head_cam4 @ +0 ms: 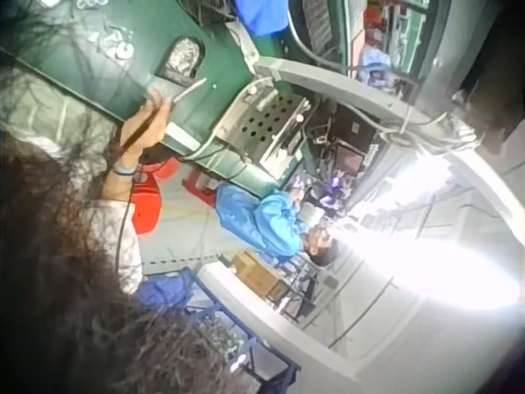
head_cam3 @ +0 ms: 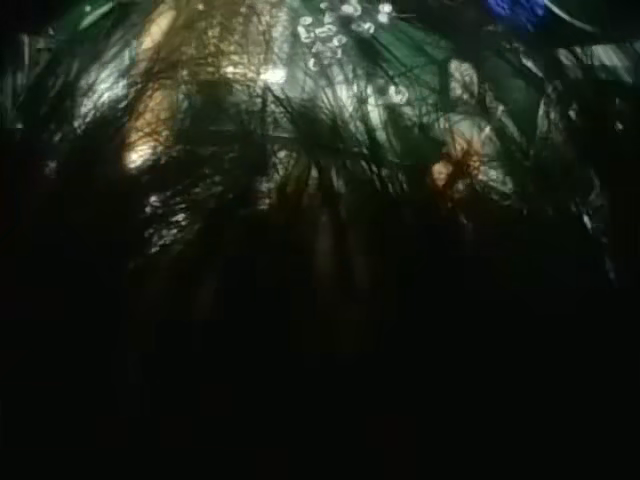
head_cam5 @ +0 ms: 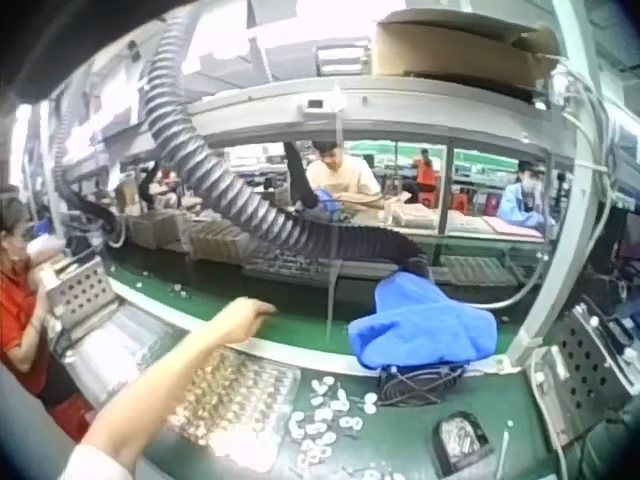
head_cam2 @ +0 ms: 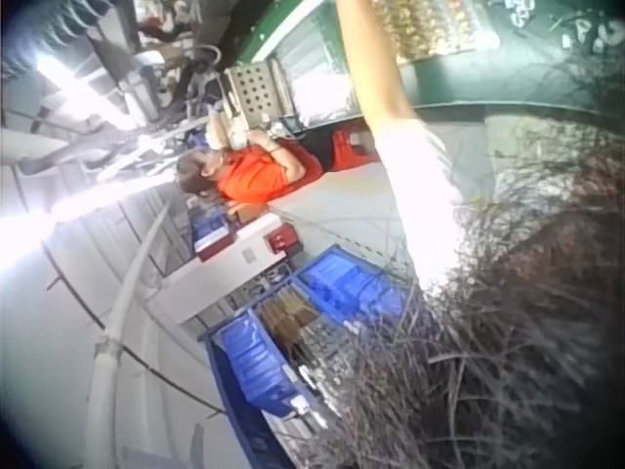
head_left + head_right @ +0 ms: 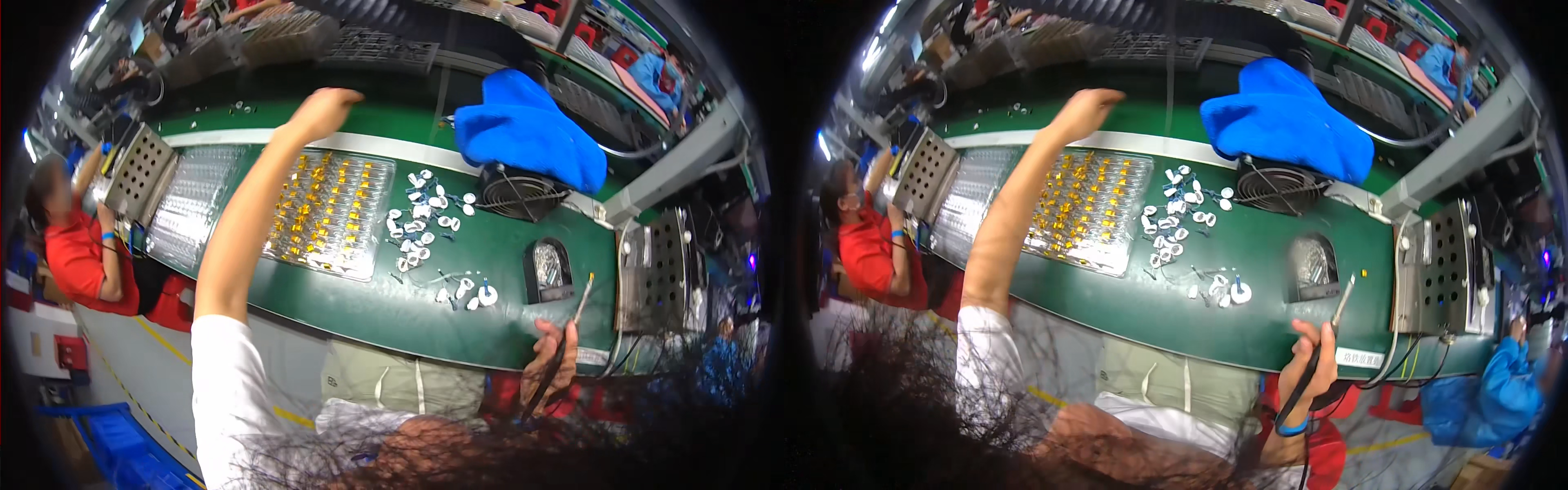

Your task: Soldering electronic components onto small circular PCBs at a factory production line.

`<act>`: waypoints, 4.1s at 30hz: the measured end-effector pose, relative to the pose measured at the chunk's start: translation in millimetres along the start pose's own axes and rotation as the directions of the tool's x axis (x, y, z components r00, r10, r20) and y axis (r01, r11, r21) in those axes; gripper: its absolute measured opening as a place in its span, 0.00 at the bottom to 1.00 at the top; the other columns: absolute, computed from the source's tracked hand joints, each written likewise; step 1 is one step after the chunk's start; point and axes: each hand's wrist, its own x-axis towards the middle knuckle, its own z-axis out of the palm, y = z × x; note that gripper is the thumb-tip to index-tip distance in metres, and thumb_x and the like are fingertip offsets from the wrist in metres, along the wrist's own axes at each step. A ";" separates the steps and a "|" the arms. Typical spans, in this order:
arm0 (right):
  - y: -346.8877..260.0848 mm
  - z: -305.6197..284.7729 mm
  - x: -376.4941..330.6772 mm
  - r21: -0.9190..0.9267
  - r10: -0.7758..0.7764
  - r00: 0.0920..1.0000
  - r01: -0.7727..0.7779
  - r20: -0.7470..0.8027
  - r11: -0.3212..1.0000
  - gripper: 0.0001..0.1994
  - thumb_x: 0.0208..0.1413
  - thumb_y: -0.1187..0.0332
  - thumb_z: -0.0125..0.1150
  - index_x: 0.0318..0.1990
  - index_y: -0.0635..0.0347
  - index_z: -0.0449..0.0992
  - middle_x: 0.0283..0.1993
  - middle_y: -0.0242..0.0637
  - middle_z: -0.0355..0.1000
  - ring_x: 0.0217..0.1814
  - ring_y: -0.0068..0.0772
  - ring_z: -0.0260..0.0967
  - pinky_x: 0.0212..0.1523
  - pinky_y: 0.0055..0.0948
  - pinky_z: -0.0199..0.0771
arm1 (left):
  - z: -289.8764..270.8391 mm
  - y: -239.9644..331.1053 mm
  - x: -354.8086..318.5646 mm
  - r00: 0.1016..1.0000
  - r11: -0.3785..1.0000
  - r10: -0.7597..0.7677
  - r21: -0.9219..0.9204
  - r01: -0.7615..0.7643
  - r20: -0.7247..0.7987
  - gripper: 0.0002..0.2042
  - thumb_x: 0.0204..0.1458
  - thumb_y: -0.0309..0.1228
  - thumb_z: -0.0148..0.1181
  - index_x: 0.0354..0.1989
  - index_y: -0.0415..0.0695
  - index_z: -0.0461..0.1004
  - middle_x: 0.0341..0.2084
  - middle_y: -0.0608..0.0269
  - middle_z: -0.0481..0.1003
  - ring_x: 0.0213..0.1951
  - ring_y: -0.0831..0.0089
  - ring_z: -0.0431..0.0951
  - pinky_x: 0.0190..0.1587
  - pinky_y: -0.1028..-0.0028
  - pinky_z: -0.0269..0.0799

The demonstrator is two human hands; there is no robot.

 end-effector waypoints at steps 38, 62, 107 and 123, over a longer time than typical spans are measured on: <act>12.7 -5.7 -5.5 -0.186 -0.217 0.975 0.206 -0.040 0.961 0.14 0.69 0.75 0.55 0.60 0.65 0.71 0.34 0.44 0.84 0.18 0.28 0.64 0.21 0.28 0.66 | 20.1 50.8 64.5 0.896 0.767 0.250 -0.640 0.048 0.367 0.13 0.59 0.25 0.69 0.50 0.33 0.82 0.39 0.58 0.86 0.40 0.77 0.84 0.49 0.74 0.81; 1.9 -4.4 -4.6 0.002 -0.191 0.978 0.192 -0.084 0.981 0.14 0.67 0.77 0.58 0.58 0.71 0.72 0.34 0.46 0.83 0.30 0.41 0.82 0.35 0.34 0.81 | -22.9 110.7 -28.1 0.983 0.823 0.120 -0.568 -0.020 0.140 0.06 0.54 0.17 0.67 0.39 0.35 0.82 0.43 0.62 0.78 0.45 0.74 0.81 0.50 0.77 0.80; -17.9 18.3 8.6 0.166 -0.228 0.968 0.209 0.107 0.964 0.13 0.70 0.76 0.53 0.59 0.63 0.72 0.46 0.48 0.85 0.24 0.27 0.71 0.29 0.27 0.75 | -60.0 132.1 -227.1 0.978 0.988 0.135 0.095 -0.121 -0.157 0.12 0.51 0.17 0.68 0.43 0.41 0.83 0.36 0.60 0.83 0.41 0.59 0.80 0.42 0.63 0.78; -17.8 19.4 10.4 0.120 -0.257 0.961 0.245 0.099 0.962 0.10 0.65 0.78 0.61 0.52 0.68 0.74 0.43 0.46 0.85 0.27 0.37 0.79 0.30 0.30 0.75 | -57.4 125.4 -215.7 0.996 0.992 0.001 -0.127 -0.012 -0.089 0.11 0.53 0.17 0.68 0.45 0.39 0.82 0.36 0.58 0.82 0.39 0.65 0.83 0.42 0.69 0.81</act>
